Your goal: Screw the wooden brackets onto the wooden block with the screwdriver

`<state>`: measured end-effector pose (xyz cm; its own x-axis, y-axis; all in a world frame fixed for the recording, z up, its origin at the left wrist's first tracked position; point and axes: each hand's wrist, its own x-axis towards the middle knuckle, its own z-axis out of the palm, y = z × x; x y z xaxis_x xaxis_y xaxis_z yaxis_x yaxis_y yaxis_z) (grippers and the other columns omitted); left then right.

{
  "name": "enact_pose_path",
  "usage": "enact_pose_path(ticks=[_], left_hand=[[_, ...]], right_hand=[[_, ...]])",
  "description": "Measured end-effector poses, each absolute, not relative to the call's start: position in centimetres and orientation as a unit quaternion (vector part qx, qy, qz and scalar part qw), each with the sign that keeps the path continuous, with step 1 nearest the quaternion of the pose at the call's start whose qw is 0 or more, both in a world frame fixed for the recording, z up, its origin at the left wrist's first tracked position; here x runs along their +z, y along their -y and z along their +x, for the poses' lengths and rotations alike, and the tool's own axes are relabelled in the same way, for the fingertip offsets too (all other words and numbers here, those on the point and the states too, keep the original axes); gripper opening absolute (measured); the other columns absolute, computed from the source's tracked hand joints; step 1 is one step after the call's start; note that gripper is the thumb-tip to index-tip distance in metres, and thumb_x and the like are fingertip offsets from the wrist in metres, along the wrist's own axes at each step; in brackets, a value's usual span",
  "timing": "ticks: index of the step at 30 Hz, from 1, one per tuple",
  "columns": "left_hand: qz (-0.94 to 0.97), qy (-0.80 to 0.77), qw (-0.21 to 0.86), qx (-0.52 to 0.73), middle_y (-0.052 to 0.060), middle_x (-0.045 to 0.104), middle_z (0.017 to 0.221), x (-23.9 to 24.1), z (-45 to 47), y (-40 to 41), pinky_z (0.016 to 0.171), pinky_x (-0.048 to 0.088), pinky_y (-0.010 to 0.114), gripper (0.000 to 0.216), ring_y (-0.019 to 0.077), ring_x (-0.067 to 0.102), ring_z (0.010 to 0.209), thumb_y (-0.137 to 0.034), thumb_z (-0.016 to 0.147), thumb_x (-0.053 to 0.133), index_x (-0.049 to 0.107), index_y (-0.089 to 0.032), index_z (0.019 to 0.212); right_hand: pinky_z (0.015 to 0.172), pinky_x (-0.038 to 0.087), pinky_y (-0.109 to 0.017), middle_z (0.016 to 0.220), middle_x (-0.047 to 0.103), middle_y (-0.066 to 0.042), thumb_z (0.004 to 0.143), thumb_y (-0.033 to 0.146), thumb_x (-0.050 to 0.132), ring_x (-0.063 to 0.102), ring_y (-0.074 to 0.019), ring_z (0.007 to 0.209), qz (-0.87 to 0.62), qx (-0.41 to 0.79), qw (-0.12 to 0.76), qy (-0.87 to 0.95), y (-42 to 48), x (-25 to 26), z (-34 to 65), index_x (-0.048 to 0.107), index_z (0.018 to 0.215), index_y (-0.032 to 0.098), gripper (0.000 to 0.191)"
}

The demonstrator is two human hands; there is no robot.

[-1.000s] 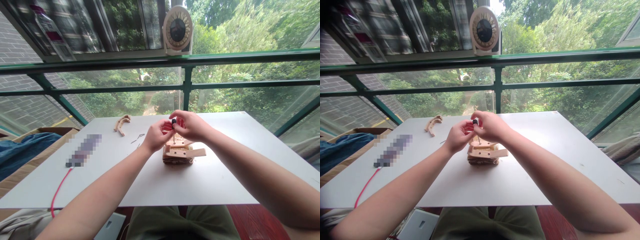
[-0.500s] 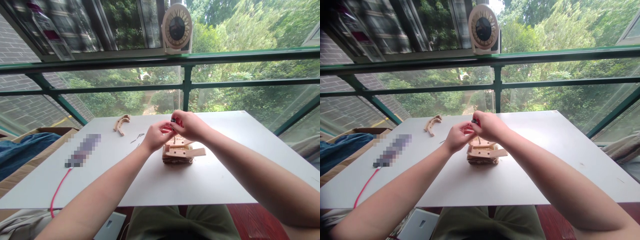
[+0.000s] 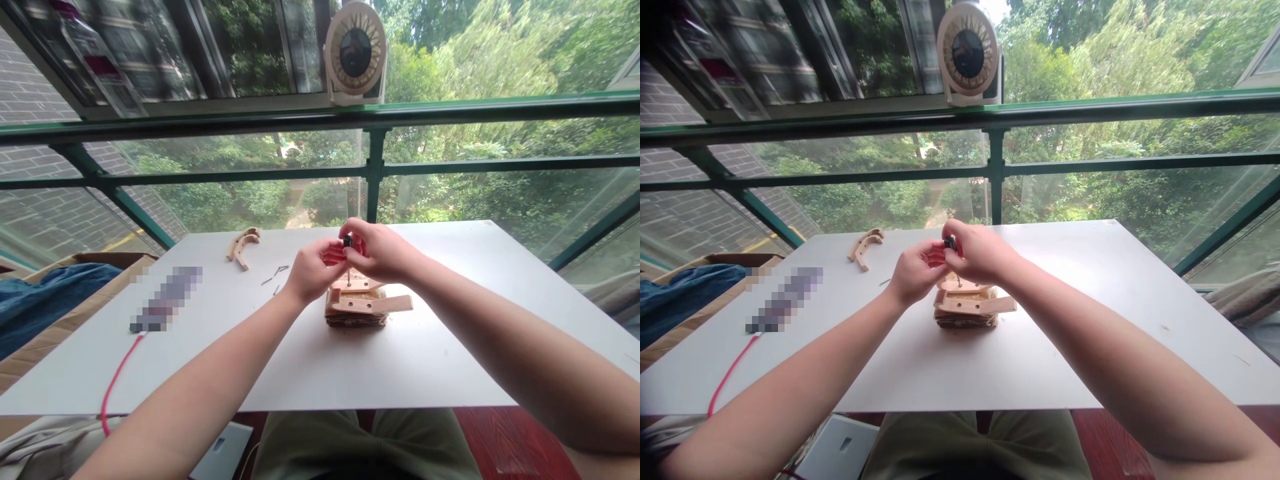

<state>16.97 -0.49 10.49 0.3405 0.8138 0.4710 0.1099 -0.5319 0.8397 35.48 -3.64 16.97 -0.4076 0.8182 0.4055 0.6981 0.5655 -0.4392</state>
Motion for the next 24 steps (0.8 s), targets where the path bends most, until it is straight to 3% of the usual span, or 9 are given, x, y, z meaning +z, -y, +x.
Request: enact_pose_path(ticks=[24], left_hand=[[0.725,-0.325,0.378,0.476,0.008,0.079,0.096,10.09,17.22,0.5,0.083,0.065,0.035,0.04,0.0241,0.077,0.09,-0.038,0.074,0.085,0.071,-0.015,0.103]], right_hand=[[0.058,0.029,-0.026,0.069,0.054,0.003,0.088,0.03,0.051,0.046,-0.0138,0.061,-0.464,0.118,0.319,0.818,3.41,16.36,35.2,0.049,0.09,0.024,0.006]])
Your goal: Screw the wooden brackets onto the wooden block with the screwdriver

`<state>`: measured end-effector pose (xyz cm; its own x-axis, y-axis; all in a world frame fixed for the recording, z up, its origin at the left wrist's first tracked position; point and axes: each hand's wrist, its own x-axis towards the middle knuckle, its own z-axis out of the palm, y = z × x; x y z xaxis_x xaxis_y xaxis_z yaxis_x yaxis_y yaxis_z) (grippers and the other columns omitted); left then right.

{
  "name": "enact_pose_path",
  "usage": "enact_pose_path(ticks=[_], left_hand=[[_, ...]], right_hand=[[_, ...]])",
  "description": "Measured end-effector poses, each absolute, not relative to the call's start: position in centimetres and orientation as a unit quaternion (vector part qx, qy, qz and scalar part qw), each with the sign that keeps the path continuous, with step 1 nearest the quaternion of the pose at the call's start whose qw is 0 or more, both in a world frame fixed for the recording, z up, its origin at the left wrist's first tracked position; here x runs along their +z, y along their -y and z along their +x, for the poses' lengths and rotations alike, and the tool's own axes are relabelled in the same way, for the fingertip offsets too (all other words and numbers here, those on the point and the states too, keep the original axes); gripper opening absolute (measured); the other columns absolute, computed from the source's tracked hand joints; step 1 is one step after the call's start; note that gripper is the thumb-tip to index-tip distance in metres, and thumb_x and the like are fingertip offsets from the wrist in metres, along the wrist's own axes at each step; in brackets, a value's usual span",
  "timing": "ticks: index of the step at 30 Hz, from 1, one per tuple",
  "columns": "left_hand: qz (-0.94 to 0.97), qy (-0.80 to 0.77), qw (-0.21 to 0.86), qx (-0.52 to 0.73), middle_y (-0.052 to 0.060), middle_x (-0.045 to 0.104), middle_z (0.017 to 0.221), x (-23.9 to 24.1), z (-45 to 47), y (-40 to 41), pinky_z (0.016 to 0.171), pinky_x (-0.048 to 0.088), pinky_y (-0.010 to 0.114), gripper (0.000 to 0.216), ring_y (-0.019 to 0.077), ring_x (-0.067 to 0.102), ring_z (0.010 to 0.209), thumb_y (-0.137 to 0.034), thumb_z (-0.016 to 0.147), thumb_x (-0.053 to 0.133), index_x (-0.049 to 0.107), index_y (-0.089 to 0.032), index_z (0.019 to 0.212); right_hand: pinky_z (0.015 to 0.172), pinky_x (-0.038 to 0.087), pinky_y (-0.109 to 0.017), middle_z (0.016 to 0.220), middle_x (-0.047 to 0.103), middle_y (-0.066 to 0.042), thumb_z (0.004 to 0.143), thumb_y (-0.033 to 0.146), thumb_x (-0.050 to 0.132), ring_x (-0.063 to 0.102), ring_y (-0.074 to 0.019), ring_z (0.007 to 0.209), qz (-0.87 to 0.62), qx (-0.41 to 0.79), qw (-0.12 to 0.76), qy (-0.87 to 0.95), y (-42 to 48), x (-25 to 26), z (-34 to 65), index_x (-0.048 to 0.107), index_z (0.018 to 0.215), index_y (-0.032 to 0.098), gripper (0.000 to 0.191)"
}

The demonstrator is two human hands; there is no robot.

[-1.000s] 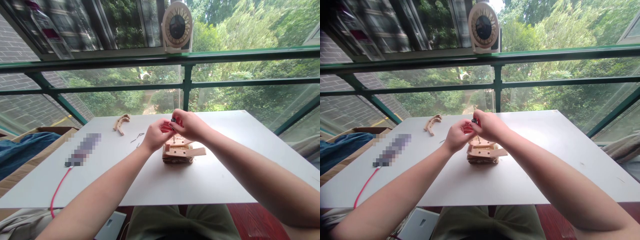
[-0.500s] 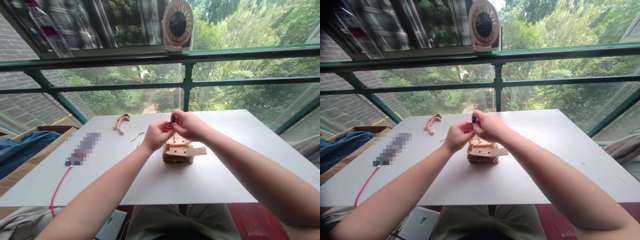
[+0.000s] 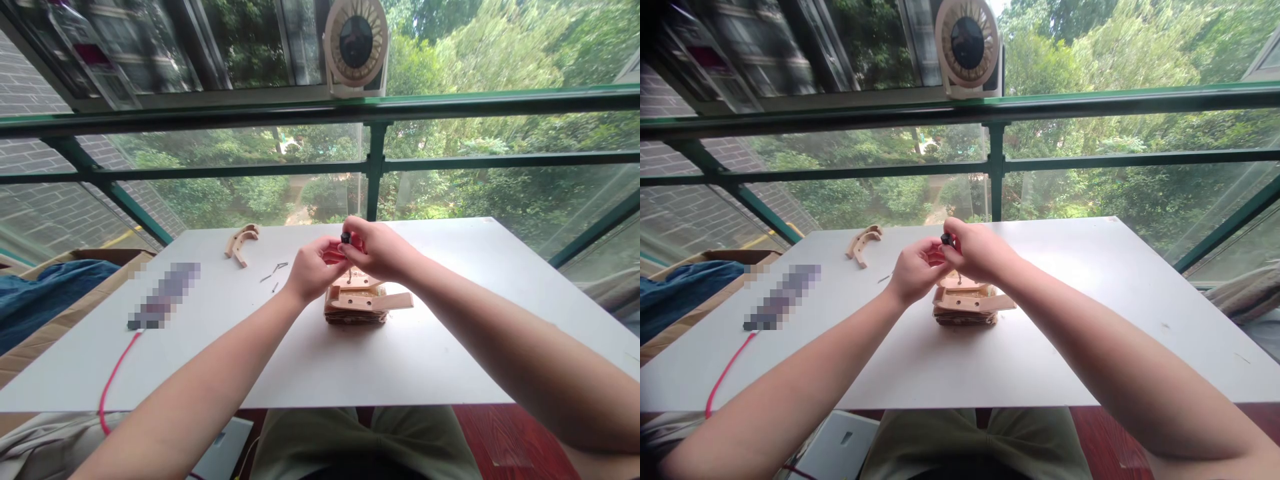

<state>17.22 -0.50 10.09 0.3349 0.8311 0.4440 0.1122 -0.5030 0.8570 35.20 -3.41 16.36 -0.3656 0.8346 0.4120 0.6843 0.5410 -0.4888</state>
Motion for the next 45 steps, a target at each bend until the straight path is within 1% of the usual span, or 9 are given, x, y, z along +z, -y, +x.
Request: enact_pose_path(ticks=[7,13,17,22,25,28,32,38,45], left_hand=[[0.738,-0.317,0.366,0.471,0.009,0.08,0.098,10.17,17.08,0.62,0.087,0.064,0.036,0.036,0.0246,0.077,0.094,-0.038,0.076,0.083,0.074,-0.015,0.103],[0.731,-0.308,0.374,0.48,0.009,0.08,0.099,10.08,17.24,0.65,0.086,0.065,0.037,0.039,0.0252,0.077,0.092,-0.037,0.073,0.084,0.074,-0.015,0.104],[0.736,-0.307,0.372,0.476,0.009,0.08,0.098,10.08,17.25,0.57,0.083,0.064,0.035,0.034,0.0243,0.077,0.091,-0.036,0.075,0.083,0.073,-0.015,0.1],[0.733,-0.308,0.373,0.478,0.01,0.08,0.097,10.09,17.19,0.61,0.084,0.064,0.035,0.036,0.0236,0.077,0.089,-0.033,0.074,0.084,0.073,-0.015,0.103],[0.731,-0.314,0.375,0.476,0.01,0.08,0.098,10.1,17.2,0.67,0.086,0.064,0.037,0.04,0.0243,0.077,0.091,-0.035,0.074,0.084,0.073,-0.014,0.107],[0.728,-0.324,0.381,0.469,0.01,0.08,0.098,10.09,17.22,0.67,0.087,0.064,0.038,0.04,0.0246,0.077,0.093,-0.038,0.075,0.083,0.073,-0.014,0.105],[0.726,-0.331,0.386,0.464,0.008,0.078,0.098,10.08,17.31,0.64,0.082,0.065,0.035,0.04,0.0239,0.077,0.09,-0.042,0.074,0.083,0.07,-0.016,0.102],[0.715,-0.346,0.37,0.482,0.006,0.075,0.097,10.06,17.4,0.77,0.073,0.064,0.031,0.043,0.0219,0.076,0.084,-0.042,0.072,0.085,0.064,-0.017,0.1],[0.721,-0.33,0.383,0.473,0.008,0.076,0.093,9.86,17.28,0.59,0.079,0.063,0.033,0.041,0.0231,0.076,0.089,-0.043,0.074,0.084,0.064,-0.016,0.098]], right_hand=[[0.06,0.031,-0.027,0.075,0.06,0.001,0.087,0.034,0.055,0.05,-0.0154,0.065,-0.468,0.112,0.311,0.82,3.34,16.36,35.43,0.049,0.092,0.023,0.014],[0.061,0.031,-0.027,0.072,0.057,0.002,0.083,0.022,0.053,0.048,-0.014,0.063,-0.443,0.121,0.303,0.835,3.63,16.7,35.52,0.057,0.1,0.023,0.017],[0.061,0.032,-0.027,0.073,0.057,0.002,0.083,0.021,0.051,0.047,-0.014,0.065,-0.439,0.119,0.307,0.836,3.67,16.64,35.39,0.06,0.099,0.023,0.018],[0.061,0.033,-0.026,0.073,0.057,0.001,0.084,0.02,0.05,0.048,-0.0145,0.066,-0.446,0.11,0.316,0.83,3.56,16.44,35.35,0.058,0.094,0.022,0.013],[0.061,0.033,-0.026,0.074,0.057,0.001,0.084,0.022,0.051,0.048,-0.0146,0.065,-0.457,0.106,0.313,0.825,3.54,16.48,35.32,0.057,0.093,0.022,0.011],[0.06,0.032,-0.026,0.074,0.058,0.0,0.085,0.024,0.051,0.048,-0.0146,0.065,-0.463,0.104,0.311,0.823,3.54,16.55,35.2,0.056,0.092,0.022,0.009],[0.059,0.03,-0.026,0.072,0.058,0.001,0.086,0.027,0.052,0.047,-0.0142,0.063,-0.472,0.104,0.312,0.818,3.57,16.55,35.05,0.054,0.089,0.023,0.005],[0.057,0.029,-0.026,0.069,0.057,0.001,0.088,0.032,0.053,0.047,-0.014,0.062,-0.484,0.104,0.321,0.808,3.58,16.34,35.09,0.05,0.085,0.023,0.01],[0.058,0.03,-0.027,0.072,0.06,0.0,0.088,0.035,0.055,0.049,-0.0147,0.062,-0.489,0.099,0.312,0.808,3.39,16.2,35.24,0.047,0.086,0.023,0.014]])
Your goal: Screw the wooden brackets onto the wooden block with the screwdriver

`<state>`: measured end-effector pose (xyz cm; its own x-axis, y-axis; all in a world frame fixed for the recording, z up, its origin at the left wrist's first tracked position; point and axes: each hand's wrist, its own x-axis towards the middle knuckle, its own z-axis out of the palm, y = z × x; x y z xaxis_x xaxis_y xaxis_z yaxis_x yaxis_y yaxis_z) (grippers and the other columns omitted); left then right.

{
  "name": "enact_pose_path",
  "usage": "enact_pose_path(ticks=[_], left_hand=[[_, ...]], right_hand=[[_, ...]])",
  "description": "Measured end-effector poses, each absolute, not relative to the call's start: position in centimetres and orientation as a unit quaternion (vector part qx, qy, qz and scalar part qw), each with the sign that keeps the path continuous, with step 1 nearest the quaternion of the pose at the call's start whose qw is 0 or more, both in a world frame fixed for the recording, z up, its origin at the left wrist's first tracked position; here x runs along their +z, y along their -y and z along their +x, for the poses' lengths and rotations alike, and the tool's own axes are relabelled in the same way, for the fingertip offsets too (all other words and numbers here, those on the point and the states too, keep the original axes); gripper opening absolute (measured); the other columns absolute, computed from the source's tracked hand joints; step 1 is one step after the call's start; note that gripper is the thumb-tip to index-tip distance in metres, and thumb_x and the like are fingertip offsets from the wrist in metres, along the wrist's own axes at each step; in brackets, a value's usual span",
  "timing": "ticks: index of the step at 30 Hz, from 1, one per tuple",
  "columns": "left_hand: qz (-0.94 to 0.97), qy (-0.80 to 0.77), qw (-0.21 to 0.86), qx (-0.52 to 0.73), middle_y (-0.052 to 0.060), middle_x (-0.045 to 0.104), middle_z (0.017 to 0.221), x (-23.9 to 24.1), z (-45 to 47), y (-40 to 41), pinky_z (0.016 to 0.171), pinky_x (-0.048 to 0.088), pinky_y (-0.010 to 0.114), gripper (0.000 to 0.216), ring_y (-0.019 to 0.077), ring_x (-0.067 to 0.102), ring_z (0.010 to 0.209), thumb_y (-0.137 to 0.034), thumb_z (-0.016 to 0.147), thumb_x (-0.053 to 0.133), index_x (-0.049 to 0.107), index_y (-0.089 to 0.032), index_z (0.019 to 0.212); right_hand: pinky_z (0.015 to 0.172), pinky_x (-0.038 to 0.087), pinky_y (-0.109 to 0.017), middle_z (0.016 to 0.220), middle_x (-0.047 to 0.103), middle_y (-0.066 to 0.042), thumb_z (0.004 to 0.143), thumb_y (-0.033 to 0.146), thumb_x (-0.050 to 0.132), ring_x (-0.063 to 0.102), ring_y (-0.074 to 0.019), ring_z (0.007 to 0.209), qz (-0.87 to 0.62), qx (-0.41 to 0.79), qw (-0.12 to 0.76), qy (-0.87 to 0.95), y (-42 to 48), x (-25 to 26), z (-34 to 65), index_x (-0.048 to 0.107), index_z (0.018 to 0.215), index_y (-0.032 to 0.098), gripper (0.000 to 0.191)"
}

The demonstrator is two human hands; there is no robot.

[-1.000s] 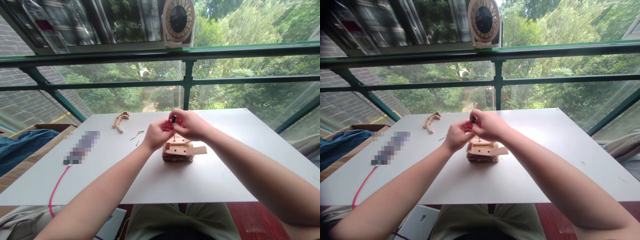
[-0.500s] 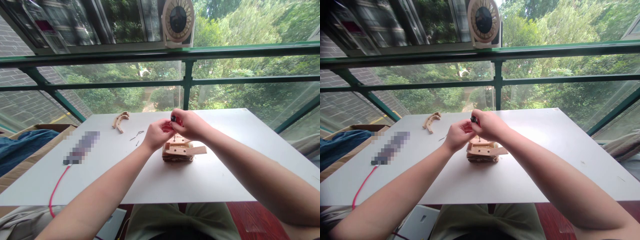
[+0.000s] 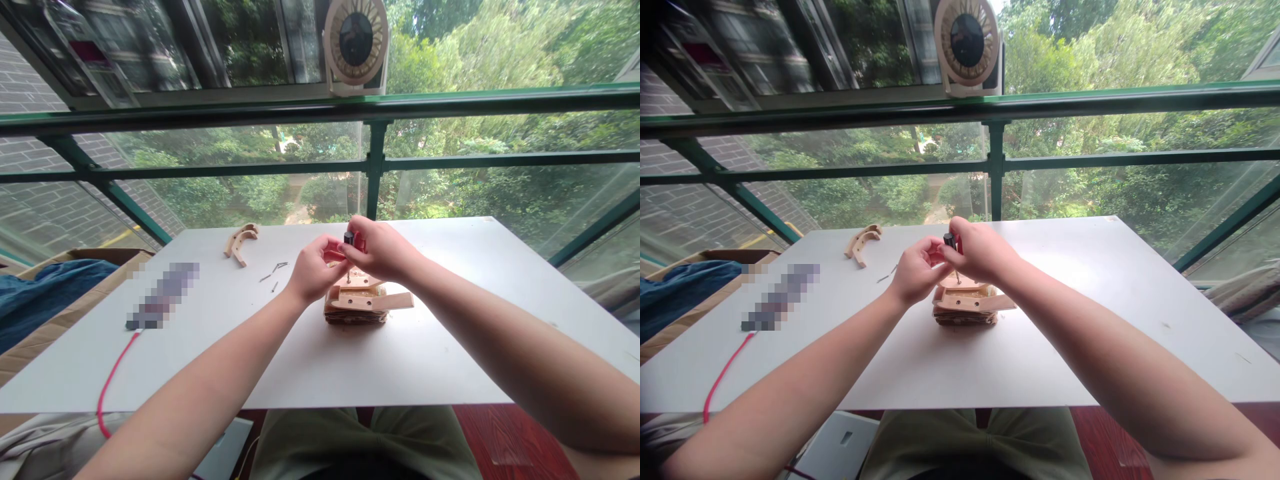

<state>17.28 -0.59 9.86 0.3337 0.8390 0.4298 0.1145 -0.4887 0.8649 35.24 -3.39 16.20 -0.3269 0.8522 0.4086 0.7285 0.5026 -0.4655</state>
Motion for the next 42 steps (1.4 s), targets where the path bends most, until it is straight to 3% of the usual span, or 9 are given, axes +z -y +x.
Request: enact_pose_path(ticks=[8,17,21,27,34,42], left_hand=[[0.709,-0.3,0.424,0.477,0.01,0.077,0.097,9.2,17.4,0.3,0.082,0.061,0.033,0.04,0.0231,0.075,0.092,-0.04,0.077,0.083,0.066,-0.015,0.103],[0.708,-0.242,0.478,0.46,0.012,0.075,0.111,7.8,15.7,-0.8,0.097,0.058,0.038,0.037,0.0245,0.073,0.105,-0.035,0.083,0.079,0.068,-0.016,0.113],[0.697,-0.246,0.457,0.495,0.012,0.074,0.115,5.4,12.7,-1.3,0.1,0.056,0.038,0.032,0.0243,0.07,0.11,-0.033,0.085,0.077,0.069,-0.018,0.112],[0.748,-0.268,0.43,0.428,0.012,0.072,0.119,3.3,10.4,-1.5,0.103,0.054,0.043,0.04,0.0262,0.069,0.113,-0.032,0.083,0.077,0.066,-0.019,0.119],[0.771,-0.284,0.4,0.406,0.009,0.073,0.116,3.2,10.5,-1.7,0.098,0.056,0.04,0.038,0.0246,0.07,0.108,-0.032,0.083,0.074,0.066,-0.021,0.119],[0.792,-0.299,0.351,0.399,0.008,0.073,0.117,3.1,11.2,-1.5,0.085,0.056,0.032,0.039,0.0203,0.07,0.1,-0.031,0.079,0.077,0.068,-0.02,0.116]], right_hand=[[0.061,0.033,-0.026,0.073,0.056,0.003,0.083,0.021,0.055,0.048,-0.0138,0.064,-0.416,0.142,0.319,0.839,3.5,15.9,35.8,0.056,0.1,0.023,0.018],[0.06,0.034,-0.026,0.071,0.052,0.003,0.082,0.019,0.056,0.046,-0.0127,0.065,-0.425,0.153,0.341,0.825,3.2,15.5,36.0,0.055,0.087,0.021,0.006],[0.063,0.039,-0.026,0.079,0.055,0.001,0.082,0.021,0.058,0.051,-0.0122,0.067,-0.435,0.142,0.351,0.817,3.6,15.6,35.8,0.054,0.085,0.02,0.005],[0.054,0.036,-0.025,0.068,0.058,0.004,0.084,0.025,0.06,0.049,-0.011,0.058,-0.472,0.171,0.344,0.794,4.1,15.3,35.2,0.053,0.084,0.022,0.008],[0.051,0.034,-0.024,0.061,0.056,0.006,0.083,0.025,0.063,0.046,-0.0098,0.054,-0.488,0.177,0.361,0.775,4.3,15.0,34.7,0.044,0.077,0.023,0.019],[0.056,0.041,-0.025,0.077,0.072,0.001,0.088,0.022,0.06,0.055,-0.0119,0.06,-0.488,0.175,0.365,0.774,4.1,14.8,34.7,0.058,0.09,0.023,0.004]])
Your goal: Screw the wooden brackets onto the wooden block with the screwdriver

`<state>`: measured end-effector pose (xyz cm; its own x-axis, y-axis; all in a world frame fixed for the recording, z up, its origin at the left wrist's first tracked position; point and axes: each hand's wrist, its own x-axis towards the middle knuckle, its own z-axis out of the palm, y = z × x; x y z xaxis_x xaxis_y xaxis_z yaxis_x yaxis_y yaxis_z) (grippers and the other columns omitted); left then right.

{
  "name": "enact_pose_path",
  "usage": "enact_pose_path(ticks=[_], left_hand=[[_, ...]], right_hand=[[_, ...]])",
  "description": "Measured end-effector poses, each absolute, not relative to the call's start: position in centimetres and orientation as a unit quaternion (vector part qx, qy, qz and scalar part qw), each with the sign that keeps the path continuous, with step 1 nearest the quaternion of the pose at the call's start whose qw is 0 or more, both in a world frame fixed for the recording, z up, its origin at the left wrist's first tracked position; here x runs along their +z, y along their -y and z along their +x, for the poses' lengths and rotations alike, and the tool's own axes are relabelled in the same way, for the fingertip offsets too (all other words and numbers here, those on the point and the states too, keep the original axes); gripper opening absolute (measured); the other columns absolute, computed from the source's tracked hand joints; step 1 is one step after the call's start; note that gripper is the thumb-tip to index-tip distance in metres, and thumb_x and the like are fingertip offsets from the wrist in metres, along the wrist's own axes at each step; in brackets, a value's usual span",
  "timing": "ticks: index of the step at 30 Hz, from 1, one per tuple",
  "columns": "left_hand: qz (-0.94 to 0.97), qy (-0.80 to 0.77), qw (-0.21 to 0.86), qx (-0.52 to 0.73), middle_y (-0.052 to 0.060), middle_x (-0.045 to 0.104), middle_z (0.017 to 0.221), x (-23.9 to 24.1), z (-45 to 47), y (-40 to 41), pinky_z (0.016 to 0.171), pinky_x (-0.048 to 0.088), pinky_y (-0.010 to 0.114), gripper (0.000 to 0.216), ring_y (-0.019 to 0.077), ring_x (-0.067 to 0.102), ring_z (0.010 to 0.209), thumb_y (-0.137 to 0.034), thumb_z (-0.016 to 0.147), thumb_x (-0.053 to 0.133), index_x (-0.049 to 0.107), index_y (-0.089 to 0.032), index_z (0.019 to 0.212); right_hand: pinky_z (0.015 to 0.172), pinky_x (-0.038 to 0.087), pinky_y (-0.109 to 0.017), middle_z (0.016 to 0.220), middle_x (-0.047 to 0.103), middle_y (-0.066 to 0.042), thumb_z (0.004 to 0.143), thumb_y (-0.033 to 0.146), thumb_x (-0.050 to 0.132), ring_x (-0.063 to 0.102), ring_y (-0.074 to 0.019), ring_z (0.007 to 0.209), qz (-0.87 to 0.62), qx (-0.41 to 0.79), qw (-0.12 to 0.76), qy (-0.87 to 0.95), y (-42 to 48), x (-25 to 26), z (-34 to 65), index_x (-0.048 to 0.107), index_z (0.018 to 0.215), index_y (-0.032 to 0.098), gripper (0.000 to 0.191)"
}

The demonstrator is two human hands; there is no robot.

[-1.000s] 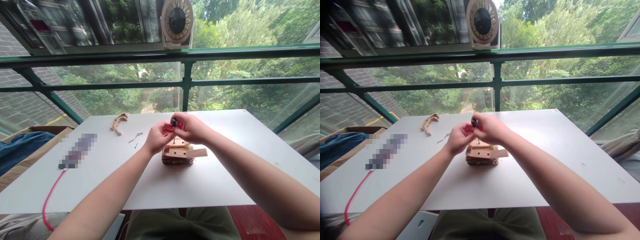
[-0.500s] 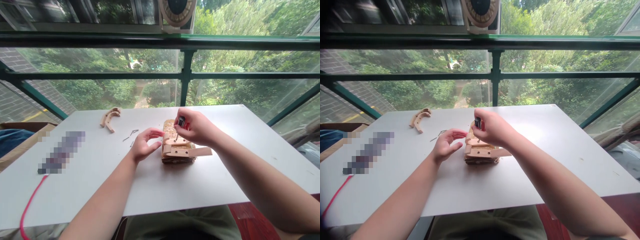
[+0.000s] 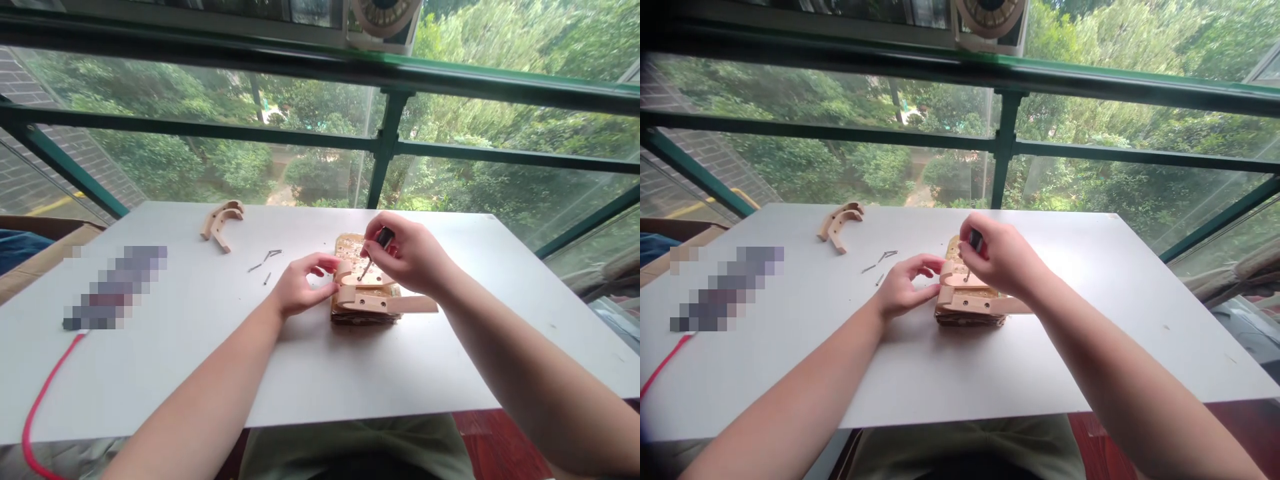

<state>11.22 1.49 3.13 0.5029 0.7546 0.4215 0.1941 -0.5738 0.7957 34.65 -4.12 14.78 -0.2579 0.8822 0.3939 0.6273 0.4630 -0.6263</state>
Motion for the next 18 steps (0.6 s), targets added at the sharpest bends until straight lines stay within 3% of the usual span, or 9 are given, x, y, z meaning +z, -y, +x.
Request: enact_pose_path(ticks=[9,18], left_hand=[[0.796,-0.321,0.331,0.392,0.004,0.077,0.106,3.15,11.93,-1.21,0.071,0.049,0.027,0.034,0.0153,0.066,0.084,-0.031,0.079,0.076,0.073,-0.019,0.111],[0.78,-0.336,0.328,0.414,0.005,0.078,0.093,3.21,12.29,-1.11,0.073,0.053,0.03,0.033,0.0162,0.064,0.077,-0.039,0.077,0.078,0.077,-0.019,0.103]], right_hand=[[0.062,0.044,-0.027,0.08,0.076,0.001,0.096,0.028,0.057,0.06,-0.0118,0.058,-0.473,0.231,0.391,0.755,4.11,14.26,34.62,0.049,0.088,0.023,0.012],[0.061,0.042,-0.031,0.078,0.074,0.0,0.096,0.029,0.055,0.058,-0.0145,0.057,-0.489,0.211,0.365,0.764,4.26,14.69,33.98,0.048,0.087,0.024,0.012]])
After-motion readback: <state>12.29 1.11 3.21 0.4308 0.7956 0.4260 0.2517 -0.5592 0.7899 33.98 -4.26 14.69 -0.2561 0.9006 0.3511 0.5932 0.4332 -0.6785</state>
